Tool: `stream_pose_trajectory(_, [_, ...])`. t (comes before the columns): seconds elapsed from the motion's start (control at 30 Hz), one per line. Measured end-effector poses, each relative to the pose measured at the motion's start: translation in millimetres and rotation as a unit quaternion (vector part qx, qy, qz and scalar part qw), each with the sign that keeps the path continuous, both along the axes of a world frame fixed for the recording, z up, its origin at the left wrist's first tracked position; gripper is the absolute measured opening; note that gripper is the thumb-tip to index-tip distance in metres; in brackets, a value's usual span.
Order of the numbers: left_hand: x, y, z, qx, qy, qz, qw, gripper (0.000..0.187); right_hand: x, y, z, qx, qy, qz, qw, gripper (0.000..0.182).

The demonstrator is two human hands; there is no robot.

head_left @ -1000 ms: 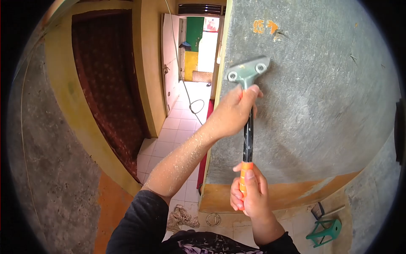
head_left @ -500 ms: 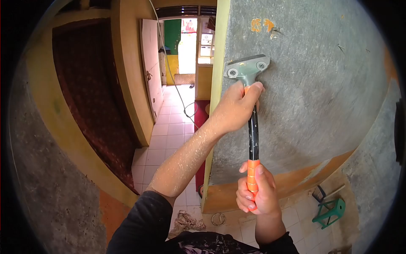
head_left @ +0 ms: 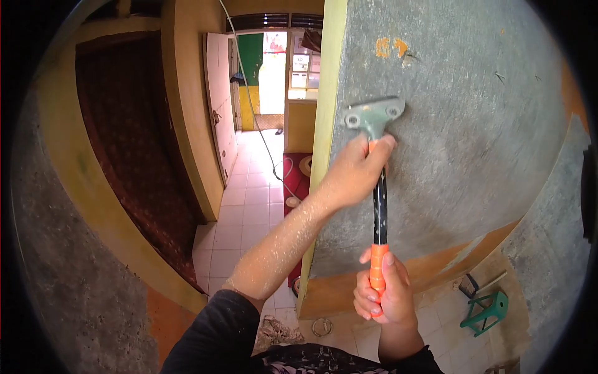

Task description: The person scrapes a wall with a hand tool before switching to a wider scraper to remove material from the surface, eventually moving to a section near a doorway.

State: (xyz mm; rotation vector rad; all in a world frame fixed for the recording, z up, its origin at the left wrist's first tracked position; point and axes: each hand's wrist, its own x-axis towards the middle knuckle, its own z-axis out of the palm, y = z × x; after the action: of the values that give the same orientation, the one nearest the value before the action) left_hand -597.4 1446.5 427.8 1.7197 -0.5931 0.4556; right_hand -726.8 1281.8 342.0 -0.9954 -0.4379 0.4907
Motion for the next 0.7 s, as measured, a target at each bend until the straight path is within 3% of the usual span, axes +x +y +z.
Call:
stream_pose_trajectory(0.2, [1,-2,13,-0.065,-0.008,-0.034,0.997,0.043,5,7,11,-0.006,-0.018,-0.013,1.000,0.044])
stream_pose_trajectory(0.37, [-5,-1,-13,-0.049,0.005,-0.042,0.998,0.043,0,4,-9,0.008,0.013,0.005,1.000,0.043])
stream_pose_trajectory(0.5, [-5,-1,-1,-0.073,-0.005,-0.065,0.995,0.041,5,7,0,-0.008,-0.021,0.004,1.000,0.043])
stream_pose_trajectory(0.7, [-7,-6,-15,-0.089,0.027,-0.084,0.992,0.039,7,0,-21,0.060,0.045,0.062,0.995,0.044])
